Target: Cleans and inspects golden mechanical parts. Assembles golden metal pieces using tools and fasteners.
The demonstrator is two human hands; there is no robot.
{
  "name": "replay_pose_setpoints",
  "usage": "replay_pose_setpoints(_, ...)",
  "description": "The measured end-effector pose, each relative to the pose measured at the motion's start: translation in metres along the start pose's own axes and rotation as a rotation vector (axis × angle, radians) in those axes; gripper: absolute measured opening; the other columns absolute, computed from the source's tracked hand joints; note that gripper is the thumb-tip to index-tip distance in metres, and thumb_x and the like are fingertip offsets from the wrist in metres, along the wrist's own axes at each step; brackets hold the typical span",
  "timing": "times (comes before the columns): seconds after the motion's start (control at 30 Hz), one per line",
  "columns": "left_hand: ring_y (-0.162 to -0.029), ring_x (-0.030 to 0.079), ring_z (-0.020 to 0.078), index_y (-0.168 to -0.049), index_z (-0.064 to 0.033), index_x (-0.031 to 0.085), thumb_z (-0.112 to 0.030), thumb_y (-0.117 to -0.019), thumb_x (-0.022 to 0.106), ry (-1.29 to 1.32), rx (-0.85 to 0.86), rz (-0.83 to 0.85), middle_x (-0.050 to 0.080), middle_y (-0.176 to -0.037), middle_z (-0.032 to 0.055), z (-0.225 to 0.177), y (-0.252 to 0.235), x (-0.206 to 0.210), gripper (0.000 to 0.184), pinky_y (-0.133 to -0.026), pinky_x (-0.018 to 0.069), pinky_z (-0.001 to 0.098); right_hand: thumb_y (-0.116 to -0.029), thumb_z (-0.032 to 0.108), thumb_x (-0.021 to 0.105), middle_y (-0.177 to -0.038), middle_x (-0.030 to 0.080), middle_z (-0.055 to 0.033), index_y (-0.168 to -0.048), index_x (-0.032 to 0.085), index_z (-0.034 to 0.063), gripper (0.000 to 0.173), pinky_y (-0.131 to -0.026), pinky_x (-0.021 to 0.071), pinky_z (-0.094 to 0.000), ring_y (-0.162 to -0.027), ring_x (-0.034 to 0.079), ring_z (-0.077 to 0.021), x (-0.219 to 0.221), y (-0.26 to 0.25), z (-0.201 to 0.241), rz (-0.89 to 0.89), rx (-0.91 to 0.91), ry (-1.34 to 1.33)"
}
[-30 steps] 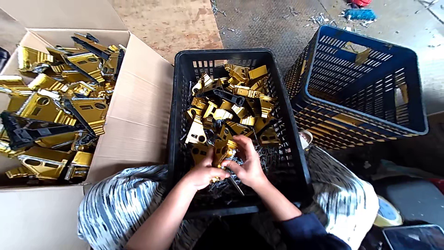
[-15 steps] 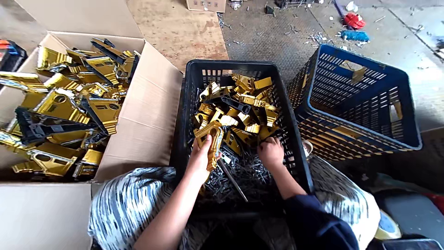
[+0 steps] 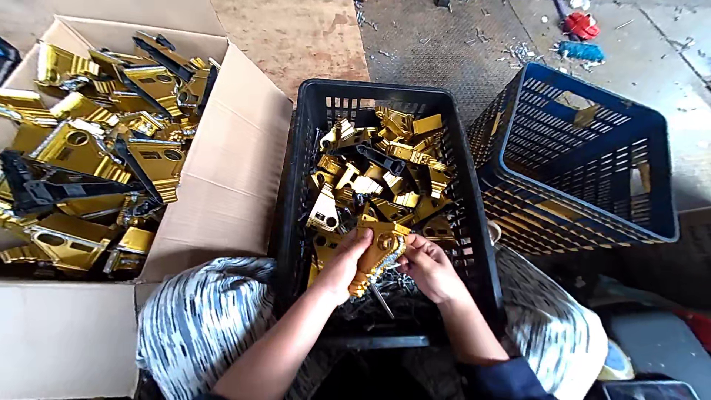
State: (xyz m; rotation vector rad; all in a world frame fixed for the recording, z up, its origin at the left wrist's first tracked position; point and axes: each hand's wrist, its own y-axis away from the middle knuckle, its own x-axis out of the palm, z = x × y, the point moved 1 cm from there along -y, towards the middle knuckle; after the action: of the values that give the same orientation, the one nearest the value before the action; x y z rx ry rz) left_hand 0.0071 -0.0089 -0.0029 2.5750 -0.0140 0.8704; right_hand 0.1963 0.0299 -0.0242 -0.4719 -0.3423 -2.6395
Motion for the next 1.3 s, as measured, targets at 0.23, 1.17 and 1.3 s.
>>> replay_pose_setpoints(0.23, -0.096, 0.069, 0.0141, -0.134, -0.0078, 0.057, -0.026, -0.1090, 0.048, -0.239, 0.129, -0.305, 0.070, -0.109, 0.0081, 0.006, -0.010, -0.008, 0.032, -0.085, 0.0589, 0.0327, -0.1030, 0.003, 0.048, -0.082, 0.065, 0.0005, -0.119, 0.066, 0.0052, 0.024, -0.072, 0.0595, -0.0307, -0.071, 0.065, -0.0102, -0.009, -0.006, 0.012, -0.391, -0.300, 0.171)
replay_pose_setpoints(1.17, -0.056, 0.048, -0.0005, -0.080, -0.0110, 0.064, -0.022, -0.1021, 0.056, -1.020, 0.646, -0.276, 0.052, -0.063, -0.0073, -0.008, -0.011, -0.019, 0.026, -0.053, 0.0412, 0.0181, -0.0989, 0.003, 0.056, -0.150, 0.051, -0.0162, -0.121, 0.076, 0.0088, 0.030, -0.096, 0.0575, -0.0301, -0.113, 0.066, -0.0140, 0.007, -0.003, -0.009, -0.130, -0.495, 0.860)
replay_pose_setpoints(1.3, -0.086, 0.066, 0.0029, -0.101, -0.0090, 0.069, -0.021, -0.1053, 0.045, -0.639, 0.442, 0.018, 0.069, -0.088, -0.0048, -0.012, -0.006, -0.023, 0.027, -0.082, 0.0563, 0.0250, -0.0993, 0.038, 0.064, -0.158, 0.045, -0.0141, -0.132, 0.070, 0.0070, 0.046, -0.113, 0.0480, -0.0407, -0.143, 0.047, -0.0238, -0.002, -0.003, -0.006, 0.132, -0.369, 0.415)
